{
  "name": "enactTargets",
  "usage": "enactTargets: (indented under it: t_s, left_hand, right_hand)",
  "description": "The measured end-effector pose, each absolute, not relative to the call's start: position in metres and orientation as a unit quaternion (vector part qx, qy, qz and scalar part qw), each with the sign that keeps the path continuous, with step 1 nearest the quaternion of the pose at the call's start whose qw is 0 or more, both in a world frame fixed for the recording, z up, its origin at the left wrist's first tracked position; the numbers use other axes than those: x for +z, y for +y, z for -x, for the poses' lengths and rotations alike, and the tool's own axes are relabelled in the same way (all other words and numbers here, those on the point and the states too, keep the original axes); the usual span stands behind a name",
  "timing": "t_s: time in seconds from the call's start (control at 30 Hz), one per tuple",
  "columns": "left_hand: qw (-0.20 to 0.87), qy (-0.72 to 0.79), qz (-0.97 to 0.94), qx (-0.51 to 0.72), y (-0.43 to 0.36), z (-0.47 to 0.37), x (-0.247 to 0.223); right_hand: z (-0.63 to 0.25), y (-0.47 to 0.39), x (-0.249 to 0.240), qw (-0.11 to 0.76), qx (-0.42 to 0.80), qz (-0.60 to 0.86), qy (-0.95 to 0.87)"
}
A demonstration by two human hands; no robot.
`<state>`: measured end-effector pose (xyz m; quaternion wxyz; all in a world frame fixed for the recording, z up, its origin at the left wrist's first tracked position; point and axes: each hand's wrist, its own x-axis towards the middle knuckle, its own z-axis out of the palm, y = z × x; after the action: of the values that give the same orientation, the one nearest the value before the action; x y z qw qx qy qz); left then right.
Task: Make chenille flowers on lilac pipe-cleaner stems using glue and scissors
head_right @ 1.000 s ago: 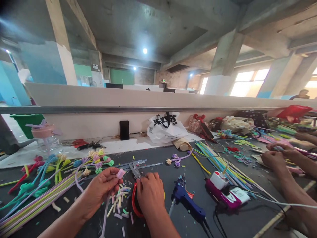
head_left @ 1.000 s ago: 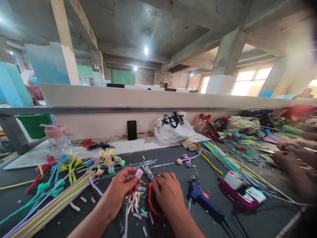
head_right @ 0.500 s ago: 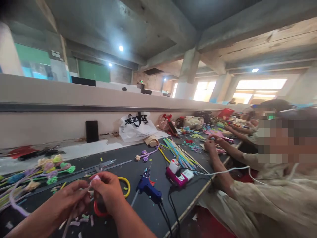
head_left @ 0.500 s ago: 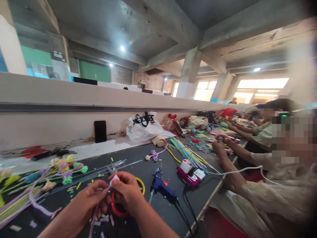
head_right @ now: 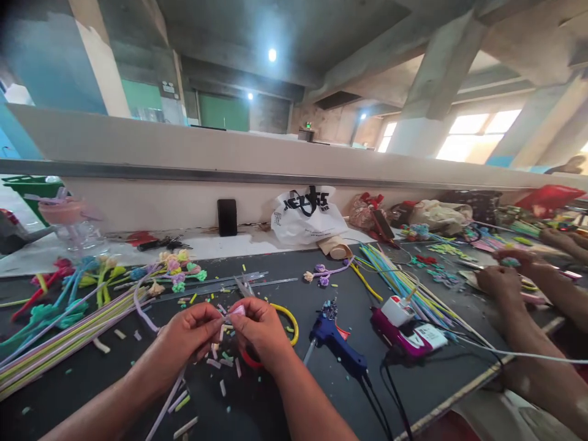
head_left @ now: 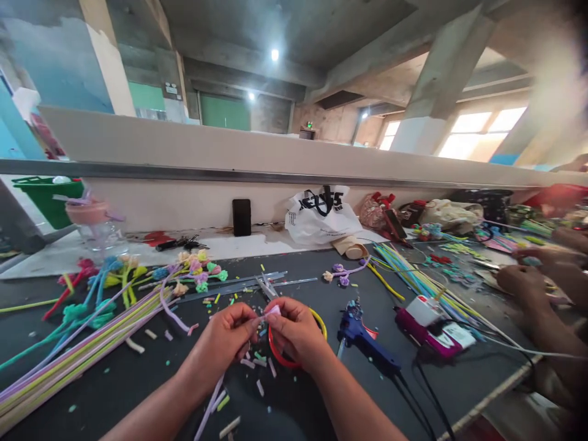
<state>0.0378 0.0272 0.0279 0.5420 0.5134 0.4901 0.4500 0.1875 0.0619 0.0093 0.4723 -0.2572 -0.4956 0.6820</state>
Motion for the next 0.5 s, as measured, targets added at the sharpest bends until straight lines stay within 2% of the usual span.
enactTargets:
  t_s: [0.27,0.5]
  left_hand:
    - [0.571,0.460,-0.505,0.455,0.028,-0.040,0.019]
    - [0.613,0.473,-0.467,0.427,0.024,-0.040,0.034]
  right_hand:
    - [-0.185,0.061,0.002,0.471,0.693,0.251,-0.485]
    - [-0.184,0.059,0.011,0.480,0.713,0.206,-0.467]
